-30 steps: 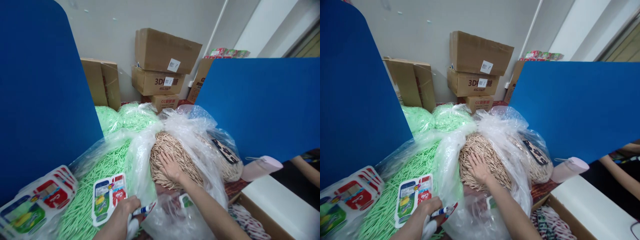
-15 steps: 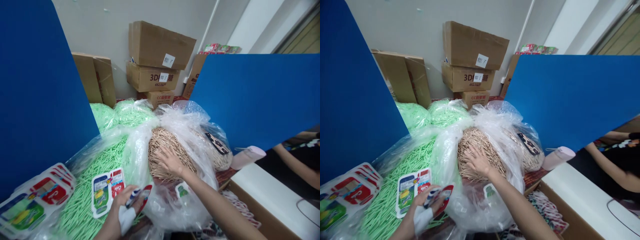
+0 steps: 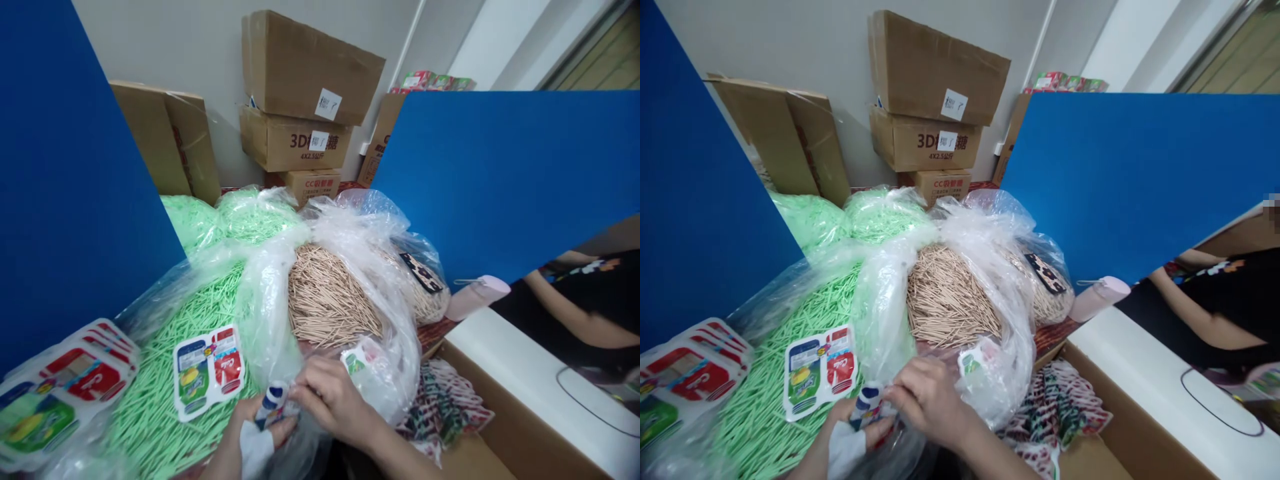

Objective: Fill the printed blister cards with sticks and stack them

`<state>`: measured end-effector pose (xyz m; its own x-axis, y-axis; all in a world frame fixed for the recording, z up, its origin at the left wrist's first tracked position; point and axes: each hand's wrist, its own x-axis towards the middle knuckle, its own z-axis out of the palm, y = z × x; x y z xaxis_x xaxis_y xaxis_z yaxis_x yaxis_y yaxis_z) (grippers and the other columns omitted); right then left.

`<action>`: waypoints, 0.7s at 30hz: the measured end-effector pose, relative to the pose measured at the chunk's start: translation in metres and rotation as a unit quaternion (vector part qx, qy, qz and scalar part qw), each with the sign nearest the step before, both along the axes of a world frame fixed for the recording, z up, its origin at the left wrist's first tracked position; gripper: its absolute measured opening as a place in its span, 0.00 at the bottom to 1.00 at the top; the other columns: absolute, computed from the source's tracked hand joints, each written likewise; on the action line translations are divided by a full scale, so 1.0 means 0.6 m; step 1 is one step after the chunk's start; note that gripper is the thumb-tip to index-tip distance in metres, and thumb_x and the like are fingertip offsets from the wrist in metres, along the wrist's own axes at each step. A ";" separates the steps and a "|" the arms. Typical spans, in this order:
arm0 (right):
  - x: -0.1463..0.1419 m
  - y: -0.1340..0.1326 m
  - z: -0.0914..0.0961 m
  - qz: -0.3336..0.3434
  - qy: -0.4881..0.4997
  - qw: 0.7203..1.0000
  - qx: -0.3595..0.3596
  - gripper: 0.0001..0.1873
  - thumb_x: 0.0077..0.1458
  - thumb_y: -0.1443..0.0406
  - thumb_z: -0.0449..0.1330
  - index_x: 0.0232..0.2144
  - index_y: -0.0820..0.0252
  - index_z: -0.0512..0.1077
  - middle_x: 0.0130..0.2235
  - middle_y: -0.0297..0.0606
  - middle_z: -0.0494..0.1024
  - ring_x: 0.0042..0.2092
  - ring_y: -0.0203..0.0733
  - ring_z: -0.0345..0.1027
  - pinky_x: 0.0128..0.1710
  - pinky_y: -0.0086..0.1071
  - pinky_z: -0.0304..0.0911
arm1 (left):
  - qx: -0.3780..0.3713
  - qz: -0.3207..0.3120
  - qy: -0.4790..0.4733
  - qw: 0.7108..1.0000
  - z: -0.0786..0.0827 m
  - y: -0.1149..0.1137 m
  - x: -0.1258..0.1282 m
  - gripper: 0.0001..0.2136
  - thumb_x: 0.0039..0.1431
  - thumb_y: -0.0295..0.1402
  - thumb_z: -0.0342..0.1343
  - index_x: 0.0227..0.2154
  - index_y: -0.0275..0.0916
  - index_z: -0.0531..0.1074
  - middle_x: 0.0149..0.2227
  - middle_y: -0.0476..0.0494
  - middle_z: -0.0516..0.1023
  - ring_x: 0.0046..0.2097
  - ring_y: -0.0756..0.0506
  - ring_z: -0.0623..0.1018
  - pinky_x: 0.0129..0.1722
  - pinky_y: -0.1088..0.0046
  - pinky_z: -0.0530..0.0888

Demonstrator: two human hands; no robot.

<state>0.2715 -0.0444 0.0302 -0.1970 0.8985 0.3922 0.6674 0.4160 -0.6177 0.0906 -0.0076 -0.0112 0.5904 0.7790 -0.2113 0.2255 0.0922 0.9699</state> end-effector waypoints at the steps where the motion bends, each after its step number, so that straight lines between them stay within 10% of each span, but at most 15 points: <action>1: 0.007 0.001 0.004 0.029 0.010 0.999 -0.020 0.12 0.62 0.60 0.53 0.29 0.58 0.72 0.27 0.34 0.74 0.30 0.36 0.67 0.31 0.29 0.58 | -0.008 0.004 -0.003 1.000 0.000 -0.001 0.000 0.12 0.47 0.40 0.61 0.21 0.36 0.70 0.19 0.49 0.71 0.24 0.48 0.68 0.24 0.72 0.67; 5: 0.061 0.039 -0.013 0.008 0.029 0.996 -0.086 0.13 0.65 0.63 0.46 0.42 0.56 0.70 0.34 0.35 0.77 0.36 0.36 0.71 0.36 0.28 0.63 | -0.032 0.065 -0.014 0.997 -0.009 -0.006 0.000 0.16 0.44 0.40 0.64 0.30 0.32 0.77 0.26 0.42 0.79 0.28 0.43 0.76 0.29 0.70 0.72; 11: 0.096 0.118 -0.124 -0.142 -0.401 0.892 -0.154 0.08 0.60 0.65 0.53 0.37 0.61 0.71 0.39 0.47 0.74 0.42 0.49 0.68 0.39 0.38 0.63 | -0.058 0.101 -0.047 0.992 -0.012 -0.015 -0.003 0.18 0.43 0.40 0.65 0.35 0.31 0.79 0.30 0.39 0.83 0.32 0.40 0.80 0.33 0.67 0.75; 21: 0.095 0.131 -0.168 -0.129 -0.403 0.893 -0.153 0.13 0.58 0.75 0.46 0.38 0.63 0.69 0.41 0.50 0.73 0.46 0.50 0.64 0.46 0.43 0.60 | -0.058 0.109 -0.057 0.991 -0.008 -0.017 -0.006 0.16 0.44 0.41 0.65 0.29 0.31 0.79 0.25 0.42 0.81 0.25 0.45 0.75 0.27 0.71 0.72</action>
